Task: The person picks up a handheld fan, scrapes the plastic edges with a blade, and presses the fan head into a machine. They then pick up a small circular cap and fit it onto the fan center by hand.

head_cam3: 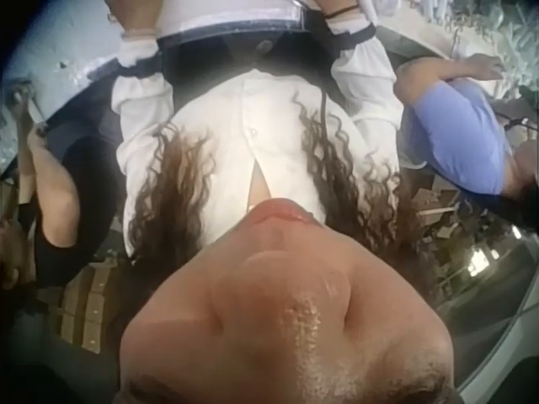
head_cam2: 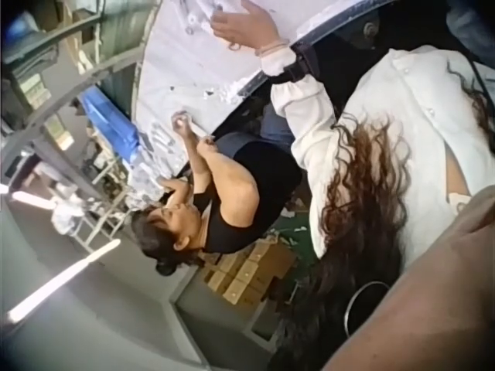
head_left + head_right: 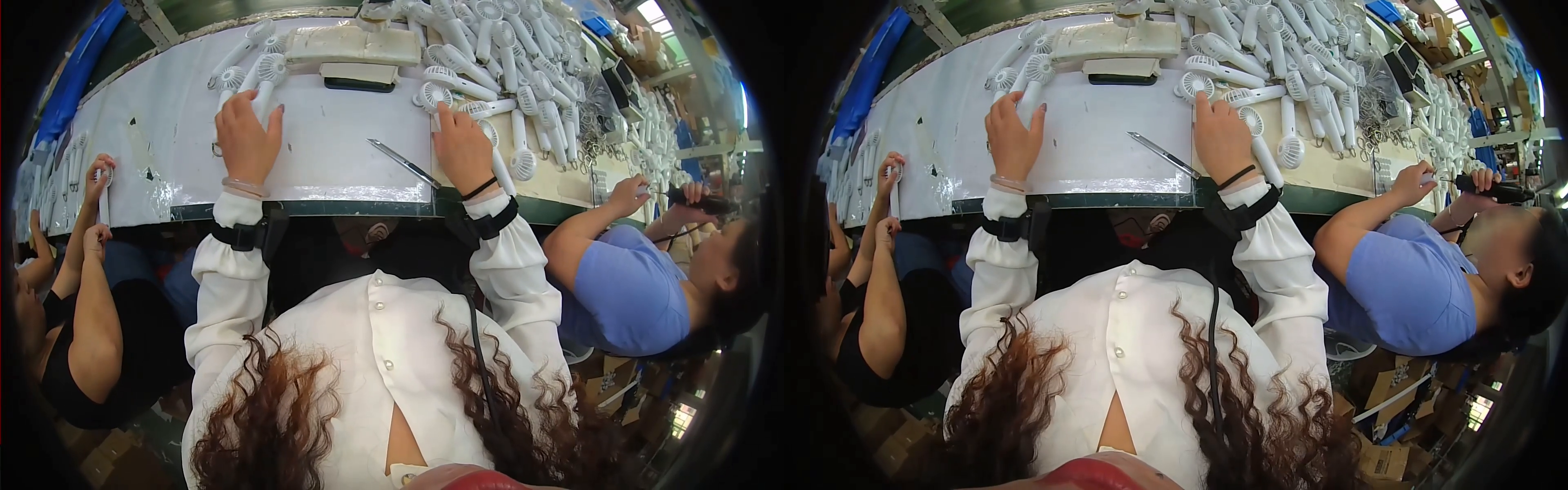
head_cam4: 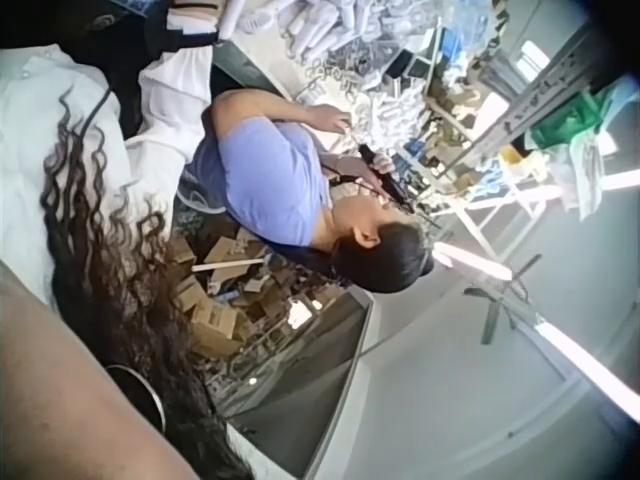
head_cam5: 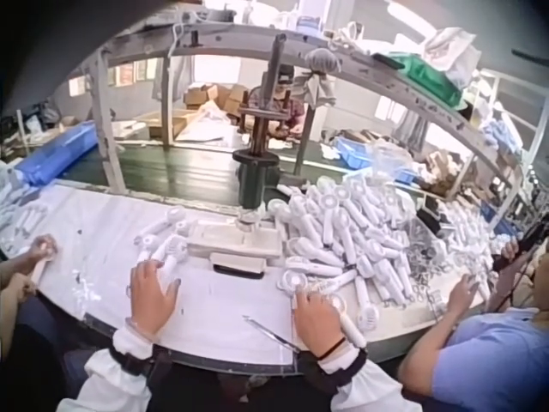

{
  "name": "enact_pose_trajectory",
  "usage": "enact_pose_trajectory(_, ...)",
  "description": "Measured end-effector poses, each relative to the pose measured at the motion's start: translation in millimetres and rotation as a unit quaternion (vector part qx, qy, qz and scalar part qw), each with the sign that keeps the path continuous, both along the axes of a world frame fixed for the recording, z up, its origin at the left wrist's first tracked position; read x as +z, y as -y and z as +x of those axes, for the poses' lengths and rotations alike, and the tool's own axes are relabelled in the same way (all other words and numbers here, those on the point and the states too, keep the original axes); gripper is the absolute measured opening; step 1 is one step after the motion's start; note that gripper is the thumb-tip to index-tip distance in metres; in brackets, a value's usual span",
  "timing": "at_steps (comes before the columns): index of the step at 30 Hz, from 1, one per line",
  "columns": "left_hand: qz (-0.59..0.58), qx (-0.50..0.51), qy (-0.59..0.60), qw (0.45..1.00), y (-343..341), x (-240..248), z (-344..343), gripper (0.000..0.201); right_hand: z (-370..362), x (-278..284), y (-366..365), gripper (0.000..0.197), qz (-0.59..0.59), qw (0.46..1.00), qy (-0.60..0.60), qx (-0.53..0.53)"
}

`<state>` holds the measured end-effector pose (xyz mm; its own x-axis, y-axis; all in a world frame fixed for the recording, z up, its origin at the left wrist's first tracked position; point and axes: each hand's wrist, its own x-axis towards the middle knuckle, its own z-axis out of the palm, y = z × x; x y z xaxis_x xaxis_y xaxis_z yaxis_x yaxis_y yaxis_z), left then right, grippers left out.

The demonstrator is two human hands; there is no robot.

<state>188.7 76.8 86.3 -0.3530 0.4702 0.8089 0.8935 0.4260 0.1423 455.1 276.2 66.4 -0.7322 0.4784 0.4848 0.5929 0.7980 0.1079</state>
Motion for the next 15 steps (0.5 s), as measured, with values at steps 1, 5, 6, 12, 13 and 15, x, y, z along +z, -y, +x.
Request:
enact_pose_trajectory(1,-0.001,0.003,-0.001,1.0,-1.6,-0.3,7.3,0.036,-1.3,-1.3,-2.6,0.047,-0.017,0.999,-0.02,0.026)
enact_pose_trajectory(5,0.006,-0.158,0.227,0.961,-10.4,-4.5,35.9,0.032,-5.9,22.3,-2.5,0.043,-0.48,0.852,-0.175,0.119)
enact_pose_trajectory(6,-0.033,-0.242,0.375,0.894,-13.5,-1.7,43.9,0.032,-7.8,30.8,2.2,0.043,-0.48,0.851,-0.176,0.123)
enact_pose_trajectory(12,0.04,-0.42,0.722,0.549,-38.2,5.3,85.9,0.031,-36.4,30.6,39.9,0.041,-0.767,0.524,-0.25,0.272)
enact_pose_trajectory(13,0.058,-0.437,0.751,0.491,-40.5,5.9,90.8,0.033,-38.4,27.6,45.4,0.041,-0.786,0.489,-0.252,0.281)
enact_pose_trajectory(15,0.077,-0.449,0.778,0.432,-43.1,2.8,94.9,0.034,-36.1,32.5,53.2,0.041,-0.742,0.574,-0.221,0.267)
